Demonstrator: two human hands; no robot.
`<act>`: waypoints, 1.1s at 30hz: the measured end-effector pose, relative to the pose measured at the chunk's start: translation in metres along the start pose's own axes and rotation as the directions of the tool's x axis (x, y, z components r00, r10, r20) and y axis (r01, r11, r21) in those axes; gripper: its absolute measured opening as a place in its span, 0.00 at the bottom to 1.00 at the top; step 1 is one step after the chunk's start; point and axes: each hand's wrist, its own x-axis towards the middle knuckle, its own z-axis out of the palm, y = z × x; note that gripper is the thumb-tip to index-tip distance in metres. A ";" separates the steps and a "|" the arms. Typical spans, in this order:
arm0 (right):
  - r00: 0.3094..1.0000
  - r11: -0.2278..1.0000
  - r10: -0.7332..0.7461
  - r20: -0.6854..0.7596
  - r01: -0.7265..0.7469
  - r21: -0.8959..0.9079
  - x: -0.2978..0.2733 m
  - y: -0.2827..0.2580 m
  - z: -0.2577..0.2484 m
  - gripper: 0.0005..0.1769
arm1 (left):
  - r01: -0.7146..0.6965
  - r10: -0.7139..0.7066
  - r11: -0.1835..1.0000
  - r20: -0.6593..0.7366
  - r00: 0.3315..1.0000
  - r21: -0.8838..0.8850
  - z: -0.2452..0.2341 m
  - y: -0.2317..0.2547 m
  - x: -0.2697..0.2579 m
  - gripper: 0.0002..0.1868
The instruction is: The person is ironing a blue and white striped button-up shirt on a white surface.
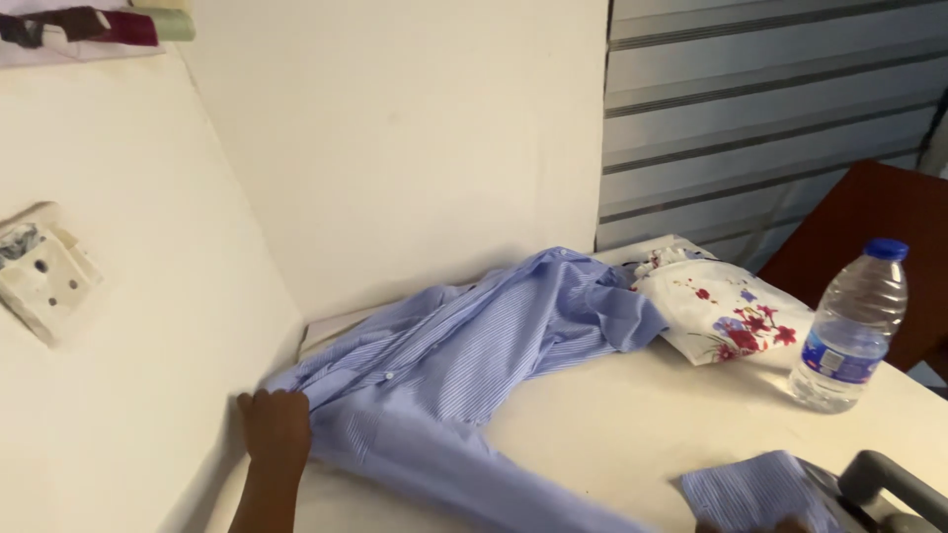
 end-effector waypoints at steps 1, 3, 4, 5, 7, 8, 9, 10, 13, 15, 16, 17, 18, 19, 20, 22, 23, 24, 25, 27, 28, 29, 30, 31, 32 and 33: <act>1.000 0.999 0.011 -0.012 -0.011 -0.032 -0.010 0.028 0.003 0.31 | -0.003 0.003 1.000 0.014 1.000 -0.005 0.002 0.003 -0.006 0.07; 0.999 0.995 0.031 -0.037 -0.035 -0.097 -0.026 0.079 0.012 0.31 | -0.010 0.011 1.000 0.027 1.000 -0.014 -0.020 0.012 -0.016 0.05; 0.998 0.990 0.041 -0.050 -0.047 -0.129 -0.030 0.101 0.017 0.32 | 0.015 -0.013 0.999 0.050 0.999 -0.034 -0.045 0.017 -0.020 0.05; 0.997 0.986 0.043 -0.060 -0.052 -0.159 -0.029 0.121 0.021 0.32 | 0.045 -0.041 0.998 0.077 0.996 -0.049 -0.071 0.019 -0.027 0.05; 0.996 0.976 0.043 -0.082 -0.059 -0.210 -0.021 0.146 0.042 0.32 | 0.048 -0.033 0.974 0.070 0.997 -0.221 -0.068 0.018 -0.041 0.05; 0.995 0.971 0.040 -0.096 -0.061 -0.231 -0.014 0.156 0.054 0.32 | 0.046 -0.027 0.921 0.056 0.998 -0.388 -0.067 0.014 -0.048 0.07; 0.994 0.964 0.038 -0.105 -0.064 -0.258 -0.009 0.155 0.061 0.32 | 0.051 -0.030 0.922 0.060 0.998 -0.385 -0.062 0.013 -0.059 0.07; 0.993 0.956 0.036 -0.115 -0.068 -0.285 -0.004 0.154 0.067 0.32 | 0.039 -0.020 0.785 0.038 0.999 -0.619 -0.056 0.012 -0.071 0.11; 0.987 0.929 0.032 -0.156 -0.087 -0.360 0.012 0.101 0.077 0.33 | 0.131 -0.134 0.627 0.059 0.989 -0.768 -0.006 0.006 -0.097 0.15; 0.982 0.905 0.033 -0.186 -0.108 -0.411 0.046 0.015 0.017 0.33 | 0.239 -0.246 0.646 0.099 0.964 -0.725 -0.001 0.006 -0.103 0.14; 0.979 0.892 0.034 -0.199 -0.120 -0.436 0.041 -0.055 -0.011 0.33 | 0.502 -0.303 0.428 0.404 0.863 -0.751 -0.018 0.008 -0.104 0.12; 0.976 0.876 0.036 -0.213 -0.133 -0.463 0.015 -0.134 -0.038 0.33 | 0.726 -0.267 0.189 0.677 0.686 -0.661 -0.034 0.011 -0.104 0.12; 0.977 0.875 0.038 -0.212 -0.135 -0.465 0.015 -0.173 -0.065 0.33 | 0.726 -0.264 0.190 0.678 0.686 -0.661 -0.007 0.019 -0.098 0.12; 0.955 0.894 0.120 -0.272 -0.223 -0.388 0.014 -0.212 -0.092 0.29 | 0.732 -0.224 -0.145 0.743 0.631 -0.666 0.019 0.029 -0.090 0.19; 0.924 0.902 0.203 -0.325 -0.306 -0.305 0.014 -0.250 -0.119 0.25 | 0.666 -0.156 -0.464 0.794 0.587 -0.584 0.046 0.039 -0.083 0.29; 0.919 0.903 0.269 -0.289 -0.345 -0.258 0.015 -0.257 -0.123 0.24 | 0.655 -0.205 -0.427 0.773 0.601 -0.623 0.005 0.048 -0.079 0.39; 0.911 0.901 0.327 -0.251 -0.380 -0.208 0.017 -0.260 -0.126 0.23 | 0.639 -0.257 -0.389 0.744 0.616 -0.664 -0.016 0.053 -0.075 0.50; 0.907 0.897 0.334 -0.257 -0.389 -0.209 0.025 -0.264 -0.126 0.23 | 0.638 -0.249 -0.388 0.742 0.623 -0.665 -0.008 0.054 -0.056 0.50; 0.912 0.896 0.398 -0.104 -0.410 -0.170 0.031 -0.268 -0.126 0.22 | 0.590 -0.309 -0.373 0.695 0.649 -0.716 0.007 0.060 -0.050 0.49; 0.889 0.885 0.455 0.052 -0.445 -0.136 0.042 -0.273 -0.122 0.21 | 0.491 -0.423 -0.332 0.593 0.686 -0.805 0.066 0.068 -0.051 0.48; 0.840 0.874 0.485 0.243 -0.475 -0.105 0.046 -0.274 -0.118 0.21 | 0.441 -0.476 -0.306 0.537 0.696 -0.843 0.096 0.062 -0.044 0.48; 0.763 0.857 0.492 0.420 -0.510 -0.077 0.052 -0.273 -0.116 0.21 | 0.386 -0.526 -0.280 0.477 0.704 -0.879 0.124 0.056 -0.036 0.48; 0.758 0.850 0.504 0.413 -0.521 -0.080 0.048 -0.263 -0.105 0.21 | 0.384 -0.514 -0.284 0.477 0.712 -0.879 0.115 0.042 -0.039 0.48; 0.789 0.926 0.370 0.490 -0.354 -0.130 0.043 -0.253 -0.093 0.23 | 0.393 -0.601 -0.003 0.316 0.734 -0.920 0.107 0.030 -0.043 0.41; 0.790 0.972 0.232 0.567 -0.171 -0.160 0.038 -0.243 -0.082 0.27 | 0.386 -0.636 0.278 0.133 0.761 -0.880 0.100 0.018 -0.047 0.34; 0.787 0.970 0.240 0.568 -0.180 -0.161 0.025 -0.228 -0.066 0.27 | 0.383 -0.628 0.279 0.134 0.766 -0.881 0.114 0.013 -0.048 0.34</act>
